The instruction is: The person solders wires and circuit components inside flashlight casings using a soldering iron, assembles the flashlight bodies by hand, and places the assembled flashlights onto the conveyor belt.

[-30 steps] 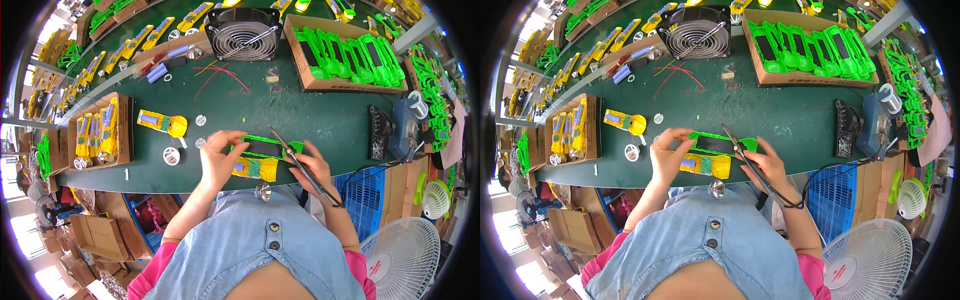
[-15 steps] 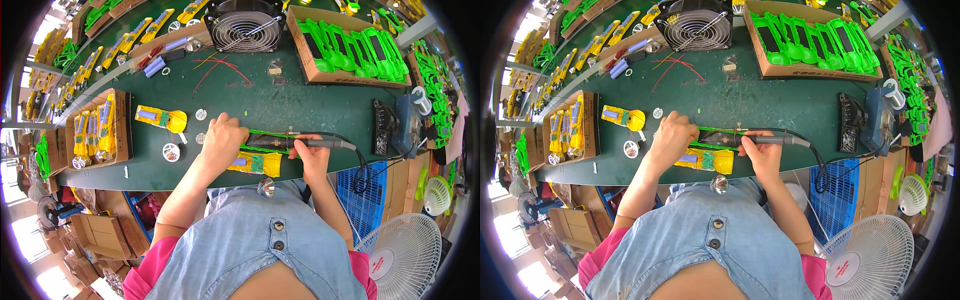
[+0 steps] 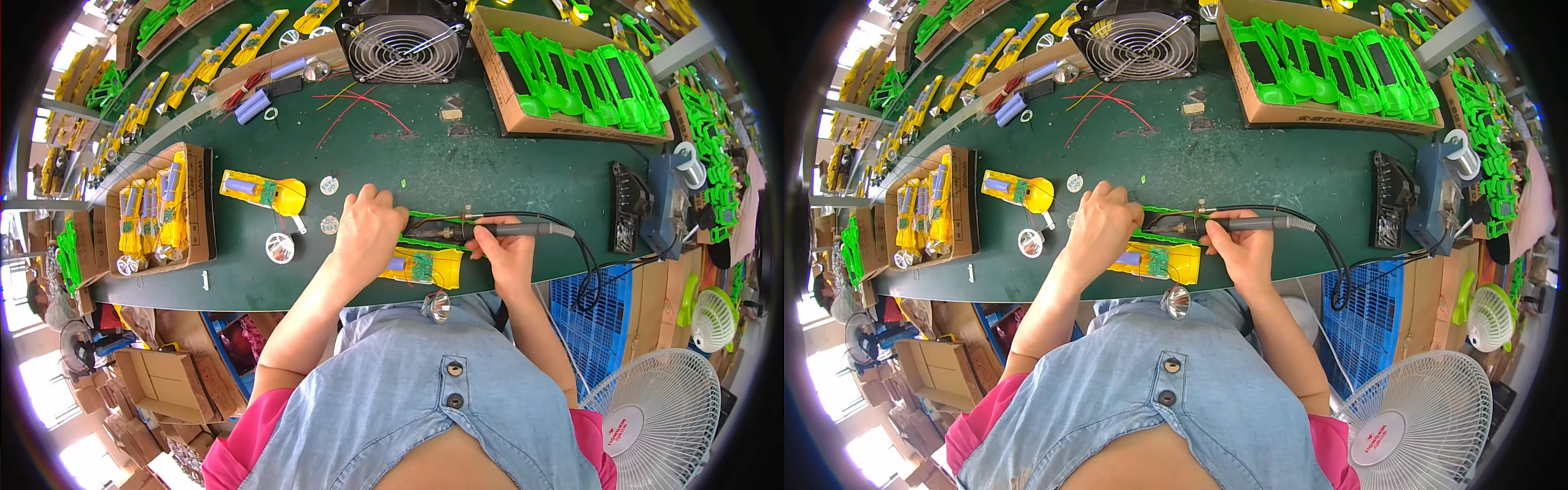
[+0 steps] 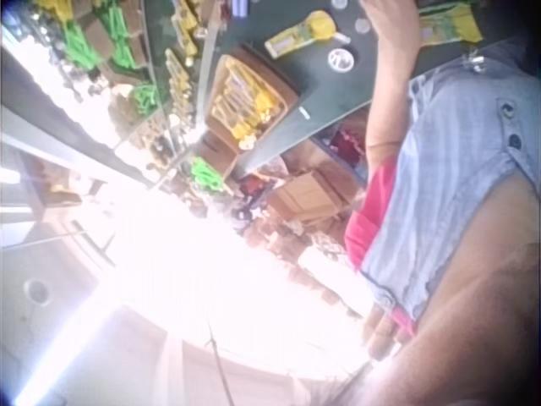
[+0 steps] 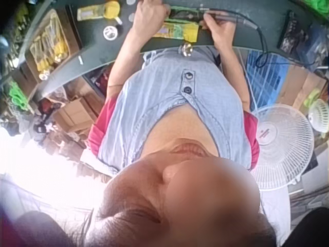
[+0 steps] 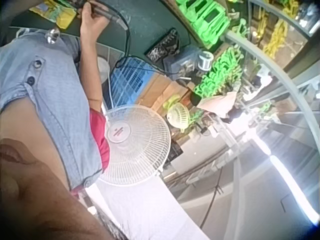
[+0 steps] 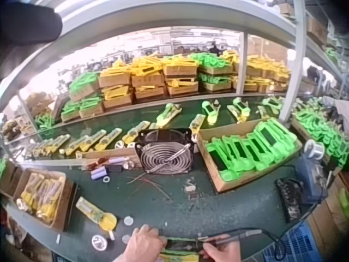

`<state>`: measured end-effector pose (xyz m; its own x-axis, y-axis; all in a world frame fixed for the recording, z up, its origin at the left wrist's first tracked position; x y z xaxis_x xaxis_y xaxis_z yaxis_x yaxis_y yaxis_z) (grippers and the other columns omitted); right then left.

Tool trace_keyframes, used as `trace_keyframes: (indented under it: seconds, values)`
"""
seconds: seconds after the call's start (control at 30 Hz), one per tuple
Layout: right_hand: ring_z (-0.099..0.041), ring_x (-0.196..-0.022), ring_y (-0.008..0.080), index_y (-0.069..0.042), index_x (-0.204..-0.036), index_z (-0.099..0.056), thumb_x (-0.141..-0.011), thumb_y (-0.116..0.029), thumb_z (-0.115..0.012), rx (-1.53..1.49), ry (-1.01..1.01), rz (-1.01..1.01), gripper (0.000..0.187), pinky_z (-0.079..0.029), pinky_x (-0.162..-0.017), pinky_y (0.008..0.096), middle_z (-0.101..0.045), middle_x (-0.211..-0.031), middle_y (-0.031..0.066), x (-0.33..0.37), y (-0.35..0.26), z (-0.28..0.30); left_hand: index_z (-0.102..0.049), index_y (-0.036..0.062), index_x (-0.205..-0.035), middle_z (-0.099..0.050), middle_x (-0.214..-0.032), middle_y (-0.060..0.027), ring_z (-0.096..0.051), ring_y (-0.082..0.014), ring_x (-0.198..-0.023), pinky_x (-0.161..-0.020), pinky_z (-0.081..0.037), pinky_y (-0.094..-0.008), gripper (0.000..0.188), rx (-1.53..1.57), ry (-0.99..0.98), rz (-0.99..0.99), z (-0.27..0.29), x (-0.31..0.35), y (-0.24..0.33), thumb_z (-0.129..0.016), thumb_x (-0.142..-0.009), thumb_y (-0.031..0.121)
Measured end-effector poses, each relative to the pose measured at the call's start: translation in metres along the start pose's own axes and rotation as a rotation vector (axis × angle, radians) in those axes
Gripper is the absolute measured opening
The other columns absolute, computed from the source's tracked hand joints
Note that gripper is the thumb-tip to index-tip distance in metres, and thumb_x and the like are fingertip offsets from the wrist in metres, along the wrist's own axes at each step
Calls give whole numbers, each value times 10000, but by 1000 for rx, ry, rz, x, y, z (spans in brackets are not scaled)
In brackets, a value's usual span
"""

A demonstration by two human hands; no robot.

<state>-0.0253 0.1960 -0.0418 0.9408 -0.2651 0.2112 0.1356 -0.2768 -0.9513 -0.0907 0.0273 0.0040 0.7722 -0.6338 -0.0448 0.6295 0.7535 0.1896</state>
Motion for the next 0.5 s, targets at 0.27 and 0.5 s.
trace_keyframes:
  seconds: [0.27,0.5]
  values:
    - [-623,-682,148,55,-953,-534,-786,5,-614,-32,37,148,191,-518,-563,232,-604,-814,101,14,-14,11,-630,108,-647,-521,-698,-55,-496,-235,-784,-663,-397,-357,34,-17,-33,5,1,-1,1,-629,-630,78]
    - [-641,-719,200,23,-935,-555,-762,-20,-639,551,24,498,197,-522,-664,313,-622,-868,131,43,-39,26,-628,102,-640,-532,-688,-50,-498,-232,-775,-658,-389,-353,31,-28,-39,17,-2,0,0,-634,-622,77]
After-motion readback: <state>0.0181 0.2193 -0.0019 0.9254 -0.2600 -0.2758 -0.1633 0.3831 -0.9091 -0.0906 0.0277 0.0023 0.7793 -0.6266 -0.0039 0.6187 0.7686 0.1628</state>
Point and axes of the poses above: each hand's wrist, its own x-axis away from the middle knuckle, its own z-axis out of the back of the hand, y = z × x, the point moved 6 cm from there along -x, towards the middle knuckle
